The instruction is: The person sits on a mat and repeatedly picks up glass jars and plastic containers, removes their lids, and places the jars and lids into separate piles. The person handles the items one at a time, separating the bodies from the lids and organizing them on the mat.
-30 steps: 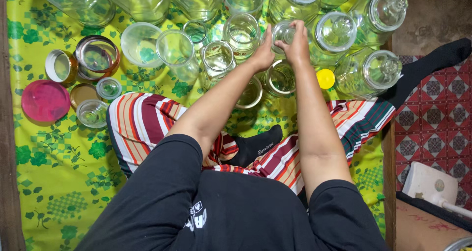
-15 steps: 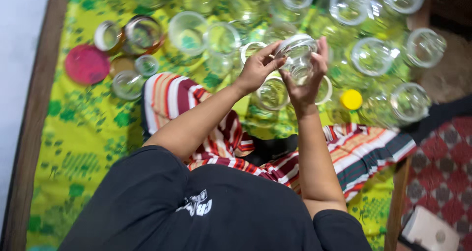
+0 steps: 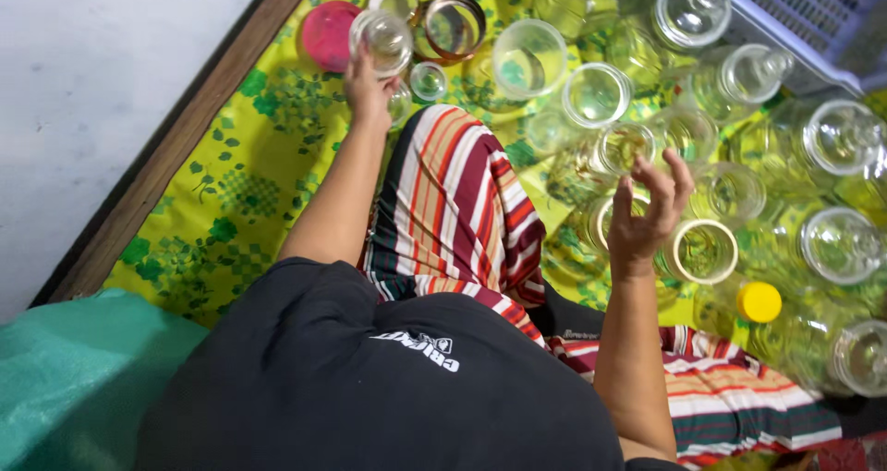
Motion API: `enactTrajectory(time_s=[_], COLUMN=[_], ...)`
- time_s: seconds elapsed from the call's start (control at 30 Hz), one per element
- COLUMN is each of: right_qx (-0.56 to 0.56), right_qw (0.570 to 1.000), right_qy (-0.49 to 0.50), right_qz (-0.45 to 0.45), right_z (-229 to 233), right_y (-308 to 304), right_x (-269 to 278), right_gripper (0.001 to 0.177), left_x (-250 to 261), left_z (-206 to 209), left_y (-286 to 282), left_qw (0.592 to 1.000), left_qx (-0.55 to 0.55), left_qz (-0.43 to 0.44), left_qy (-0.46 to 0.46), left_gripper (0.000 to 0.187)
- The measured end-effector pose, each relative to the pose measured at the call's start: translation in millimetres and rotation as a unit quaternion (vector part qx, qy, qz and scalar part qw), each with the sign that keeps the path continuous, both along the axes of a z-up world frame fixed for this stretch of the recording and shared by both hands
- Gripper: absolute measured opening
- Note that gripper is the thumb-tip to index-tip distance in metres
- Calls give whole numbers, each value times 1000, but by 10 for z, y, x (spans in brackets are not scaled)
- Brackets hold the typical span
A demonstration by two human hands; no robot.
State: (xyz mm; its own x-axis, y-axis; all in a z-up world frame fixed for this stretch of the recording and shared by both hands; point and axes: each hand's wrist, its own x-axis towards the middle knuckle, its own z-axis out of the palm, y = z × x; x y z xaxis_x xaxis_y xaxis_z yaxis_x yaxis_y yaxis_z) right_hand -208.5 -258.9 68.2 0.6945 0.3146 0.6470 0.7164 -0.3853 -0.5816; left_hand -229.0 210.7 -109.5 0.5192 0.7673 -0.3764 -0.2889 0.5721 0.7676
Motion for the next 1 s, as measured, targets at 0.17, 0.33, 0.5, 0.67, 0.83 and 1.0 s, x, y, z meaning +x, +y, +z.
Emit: enactTrajectory(time_s=[0.17, 0.33, 0.5, 0.67, 0.83, 1.0], right_qx=[-26, -47, -12, -38, -4, -22], right_qw=[1000, 998, 998, 999, 993, 982], right_qy=[13, 31, 63, 0, 106, 16], right_qz=[7, 12, 11, -14, -53, -187], right_z=[-142, -178, -174, -175, -234, -324], right_y=[70, 117, 127, 18, -245, -1084], right_x=[-52, -86, -71, -50, -45, 281], right_gripper=[32, 29, 26, 26, 23, 29], left_x=[-347, -483, -577, -640, -696, -351], left_z=[-733, -979, -1009, -1002, -765, 64], left_y=[663, 857, 896, 956, 984, 699], left_qw=[994, 981, 974, 982, 933, 709], left_qx=[-81, -126, -96, -44, 119, 488], left_qz=[59, 79, 63, 0, -30, 165], left_qy=[48, 128, 194, 186, 338, 482], left_gripper=[44, 49, 47, 32, 30, 55])
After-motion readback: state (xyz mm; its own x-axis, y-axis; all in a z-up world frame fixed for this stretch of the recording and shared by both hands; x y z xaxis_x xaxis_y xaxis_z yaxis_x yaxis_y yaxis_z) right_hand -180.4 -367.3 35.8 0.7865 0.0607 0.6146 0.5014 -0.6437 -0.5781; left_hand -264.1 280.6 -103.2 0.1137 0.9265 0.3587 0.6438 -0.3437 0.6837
